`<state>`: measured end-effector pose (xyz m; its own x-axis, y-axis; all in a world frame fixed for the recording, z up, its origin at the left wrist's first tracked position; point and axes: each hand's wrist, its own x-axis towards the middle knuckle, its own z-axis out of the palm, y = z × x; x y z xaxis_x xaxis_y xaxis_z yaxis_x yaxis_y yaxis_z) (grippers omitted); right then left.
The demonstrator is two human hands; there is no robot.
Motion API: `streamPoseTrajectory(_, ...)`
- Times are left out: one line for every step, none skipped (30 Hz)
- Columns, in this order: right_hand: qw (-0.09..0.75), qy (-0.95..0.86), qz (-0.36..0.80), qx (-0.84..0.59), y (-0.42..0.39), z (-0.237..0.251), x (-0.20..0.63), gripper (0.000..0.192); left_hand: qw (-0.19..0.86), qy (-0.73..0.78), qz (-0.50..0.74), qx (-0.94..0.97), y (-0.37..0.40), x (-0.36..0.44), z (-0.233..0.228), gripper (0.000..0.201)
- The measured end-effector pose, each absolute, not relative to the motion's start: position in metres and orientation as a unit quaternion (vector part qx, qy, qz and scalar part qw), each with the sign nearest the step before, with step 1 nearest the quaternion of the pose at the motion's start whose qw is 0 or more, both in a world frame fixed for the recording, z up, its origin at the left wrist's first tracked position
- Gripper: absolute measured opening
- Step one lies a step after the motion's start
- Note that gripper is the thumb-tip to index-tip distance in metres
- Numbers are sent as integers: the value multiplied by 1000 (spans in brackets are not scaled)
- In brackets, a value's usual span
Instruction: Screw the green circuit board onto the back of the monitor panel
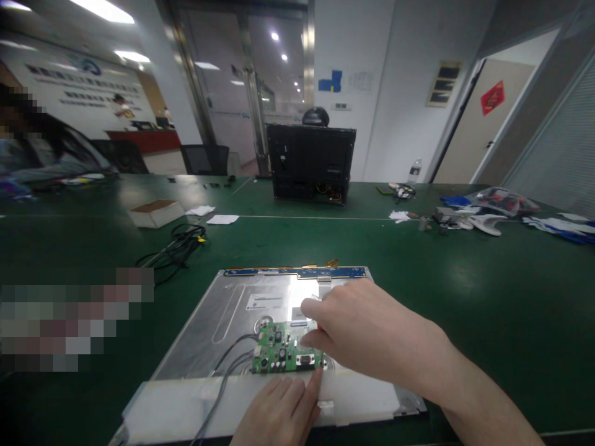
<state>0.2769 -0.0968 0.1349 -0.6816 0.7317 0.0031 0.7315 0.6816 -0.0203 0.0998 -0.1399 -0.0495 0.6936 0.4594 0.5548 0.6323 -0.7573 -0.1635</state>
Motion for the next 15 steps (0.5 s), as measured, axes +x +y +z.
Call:
streamPoseTrajectory(7, -919, 9, -395, -97, 135, 277, 8, 173, -303, -247, -904, -140, 100, -49, 28)
streamPoseTrajectory(7, -920, 10, -392, -98, 136, 278, 6, 172, -303, -244, -905, -140, 100, -49, 28)
streamPoseTrajectory(8, -921, 12, -389, -99, 136, 278, 6, 171, -302, -242, -906, -140, 100, -49, 28)
streamPoseTrajectory(8, -922, 15, -386, -99, 136, 279, 6, 170, -302, -241, -906, -140, 100, -49, 28)
streamPoseTrajectory(8, -923, 20, -383, -100, 137, 279, 6, 170, -301, -242, -907, -140, 100, -49, 29)
streamPoseTrajectory(8, -924, 25, -381, -100, 137, 279, 6, 169, -301, -242, -907, -140, 100, -49, 29)
streamPoseTrajectory(7, -924, 28, -380, -100, 137, 278, 6, 168, -301, -244, -907, -140, 100, -49, 29)
streamPoseTrajectory(7, -924, 30, -381, -100, 137, 278, 6, 167, -302, -245, -906, -140, 100, -49, 29)
streamPoseTrajectory(5, -923, 31, -385, -100, 137, 278, 6, 166, -303, -247, -905, -140, 100, -49, 29)
streamPoseTrajectory(2, -920, 31, -390, -100, 137, 278, 6, 165, -303, -249, -905, -140, 100, -50, 29)
streamPoseTrajectory(-1, -918, 31, -395, -99, 136, 278, 8, 164, -303, -251, -905, -140, 100, -50, 28)
streamPoseTrajectory(-3, -916, 30, -399, -99, 136, 278, 10, 164, -303, -252, -904, -140, 101, -50, 28)
streamPoseTrajectory(-5, -915, 29, -403, -99, 136, 279, 11, 164, -302, -254, -904, -140, 101, -49, 28)
streamPoseTrajectory(-6, -914, 27, -404, -99, 136, 279, 12, 164, -302, -255, -904, -140, 101, -49, 28)
streamPoseTrajectory(-7, -914, 23, -405, -99, 136, 279, 13, 163, -302, -255, -904, -139, 101, -49, 29)
